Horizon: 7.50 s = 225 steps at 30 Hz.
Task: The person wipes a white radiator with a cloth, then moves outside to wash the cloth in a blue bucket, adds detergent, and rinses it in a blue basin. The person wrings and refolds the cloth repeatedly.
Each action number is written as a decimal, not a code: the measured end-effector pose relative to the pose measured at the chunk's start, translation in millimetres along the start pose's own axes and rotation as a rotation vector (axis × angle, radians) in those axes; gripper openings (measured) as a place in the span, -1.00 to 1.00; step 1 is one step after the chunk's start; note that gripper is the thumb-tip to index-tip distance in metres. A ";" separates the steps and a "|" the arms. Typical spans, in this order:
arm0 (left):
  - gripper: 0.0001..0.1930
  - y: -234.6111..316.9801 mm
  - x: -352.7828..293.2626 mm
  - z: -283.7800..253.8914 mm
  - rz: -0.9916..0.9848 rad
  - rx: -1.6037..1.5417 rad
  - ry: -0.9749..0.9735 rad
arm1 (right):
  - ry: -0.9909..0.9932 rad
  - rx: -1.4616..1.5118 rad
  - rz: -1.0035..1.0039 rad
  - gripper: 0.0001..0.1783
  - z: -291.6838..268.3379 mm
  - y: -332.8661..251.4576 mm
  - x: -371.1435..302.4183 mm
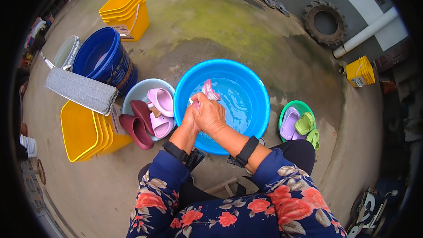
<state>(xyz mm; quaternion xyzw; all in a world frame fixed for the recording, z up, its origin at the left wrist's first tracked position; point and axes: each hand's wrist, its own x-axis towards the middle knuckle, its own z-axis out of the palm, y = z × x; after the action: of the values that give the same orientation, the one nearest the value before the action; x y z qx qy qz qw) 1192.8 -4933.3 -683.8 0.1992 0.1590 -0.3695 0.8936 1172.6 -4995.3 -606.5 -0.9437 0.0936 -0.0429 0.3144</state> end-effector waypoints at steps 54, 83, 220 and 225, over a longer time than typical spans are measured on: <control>-0.56 41.2 -15.9 8.2 0.136 0.058 -0.096 | -0.168 1.462 0.321 -0.64 -89.2 69.7 55.9; -0.50 33.5 -37.3 29.3 0.077 0.205 -0.169 | 0.149 0.490 0.131 -0.77 -28.4 49.4 43.4; -0.39 -217.6 -1000.9 116.2 3.003 -1.397 1.359 | -2.749 0.005 -1.932 -0.85 43.9 -733.3 -933.2; -0.39 -316.9 -1021.3 113.4 3.134 -1.431 1.473 | -2.630 -0.109 -2.513 -0.75 12.1 -665.6 -1063.5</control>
<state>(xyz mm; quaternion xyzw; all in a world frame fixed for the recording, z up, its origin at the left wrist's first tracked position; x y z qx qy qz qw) 288.2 -4582.4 -220.2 0.1195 -0.2637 -0.9563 -0.0418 232.9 -4249.3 -239.4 -0.1303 0.8737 -0.4638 0.0680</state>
